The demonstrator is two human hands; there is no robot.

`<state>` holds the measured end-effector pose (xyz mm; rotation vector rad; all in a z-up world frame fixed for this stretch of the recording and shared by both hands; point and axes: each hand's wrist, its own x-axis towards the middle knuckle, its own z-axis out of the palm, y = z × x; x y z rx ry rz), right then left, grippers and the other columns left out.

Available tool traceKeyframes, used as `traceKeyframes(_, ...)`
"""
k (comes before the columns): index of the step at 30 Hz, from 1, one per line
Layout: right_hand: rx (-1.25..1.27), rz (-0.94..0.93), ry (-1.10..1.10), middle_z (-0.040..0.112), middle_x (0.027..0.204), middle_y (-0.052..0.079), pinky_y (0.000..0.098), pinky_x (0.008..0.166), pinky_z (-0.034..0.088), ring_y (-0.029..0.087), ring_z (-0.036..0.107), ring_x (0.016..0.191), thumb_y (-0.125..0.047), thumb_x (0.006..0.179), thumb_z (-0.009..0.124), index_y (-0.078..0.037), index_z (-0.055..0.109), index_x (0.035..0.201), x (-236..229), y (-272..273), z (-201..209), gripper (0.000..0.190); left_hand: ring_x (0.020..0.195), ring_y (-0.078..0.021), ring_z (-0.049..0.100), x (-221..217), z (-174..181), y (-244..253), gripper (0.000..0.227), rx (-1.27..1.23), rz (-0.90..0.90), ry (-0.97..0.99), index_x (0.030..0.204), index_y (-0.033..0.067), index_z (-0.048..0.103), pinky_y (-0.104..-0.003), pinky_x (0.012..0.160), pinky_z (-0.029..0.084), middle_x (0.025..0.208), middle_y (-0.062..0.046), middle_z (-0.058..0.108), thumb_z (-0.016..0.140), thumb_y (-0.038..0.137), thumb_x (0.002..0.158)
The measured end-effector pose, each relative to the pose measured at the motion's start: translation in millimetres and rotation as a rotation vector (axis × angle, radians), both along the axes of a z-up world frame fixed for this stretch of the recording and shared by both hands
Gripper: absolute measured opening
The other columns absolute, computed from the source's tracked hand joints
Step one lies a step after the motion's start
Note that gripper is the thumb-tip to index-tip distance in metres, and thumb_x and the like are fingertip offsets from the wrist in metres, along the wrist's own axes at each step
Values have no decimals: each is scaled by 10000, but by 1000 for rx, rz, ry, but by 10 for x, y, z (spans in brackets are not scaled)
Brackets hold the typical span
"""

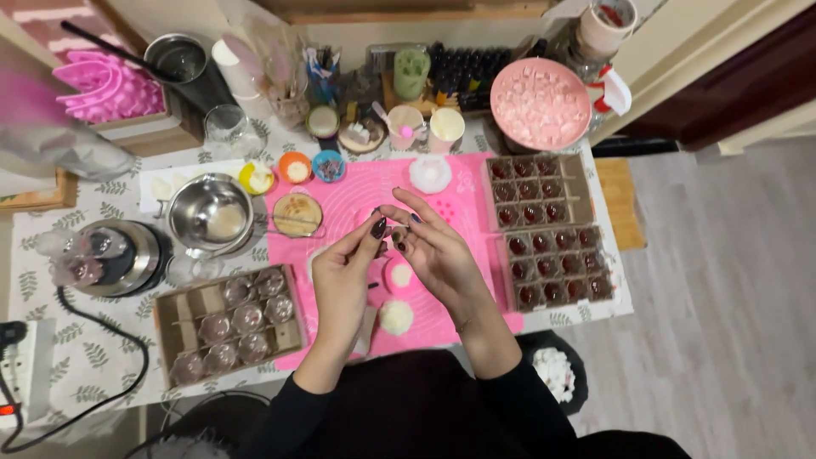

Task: The person holds a white flower-shaped candle and uses a small green-handled carving tool to trim and shape its petals. They wipe the candle with a tissue, pick up scissors from the wall board, cut the candle's wick, and drop the trimmed scraps into a bin on the floor.

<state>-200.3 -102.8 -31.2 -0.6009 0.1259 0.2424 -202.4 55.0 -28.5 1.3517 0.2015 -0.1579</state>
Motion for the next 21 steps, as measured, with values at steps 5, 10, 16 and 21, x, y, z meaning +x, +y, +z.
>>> traceKeyframes(5, 153, -7, 62, 613, 1292, 183, 287, 1013, 509, 193, 634, 1127, -73, 1071, 487, 46, 426, 1485, -318, 271, -215, 435, 876, -92, 714, -251, -40, 296, 271, -213, 3, -24, 1212, -42, 721, -222, 803, 576, 1045, -79, 776, 677, 59, 964)
traceKeyframes(10, 261, 88, 54, 653, 1180, 172, 340, 959, 540, 245, 646, 1016, -242, 1108, 503, 67, 528, 1320, -584, 476, -200, 375, 902, -77, 697, -413, -66, 589, 262, -156, -22, -112, 1227, -49, 710, -206, 809, 556, 1052, -86, 771, 678, 24, 978)
traceKeyframes(16, -91, 12, 21, 700, 1046, 137, 312, 839, 546, 198, 676, 909, -112, 1101, 530, 70, 622, 1270, -776, 643, -367, 265, 828, -79, 657, -540, -89, 824, 438, -157, -13, -141, 1364, 8, 527, -198, 710, 490, 963, -117, 768, 689, -17, 958)
traceKeyframes(21, -188, -9, 62, 722, 1043, 135, 294, 870, 564, 181, 695, 916, -85, 1068, 527, 65, 626, 1261, -869, 770, -349, 263, 884, -89, 694, -624, 69, 930, 457, -12, 5, -195, 1349, 24, 491, -211, 775, 533, 1012, -114, 779, 701, -11, 945)
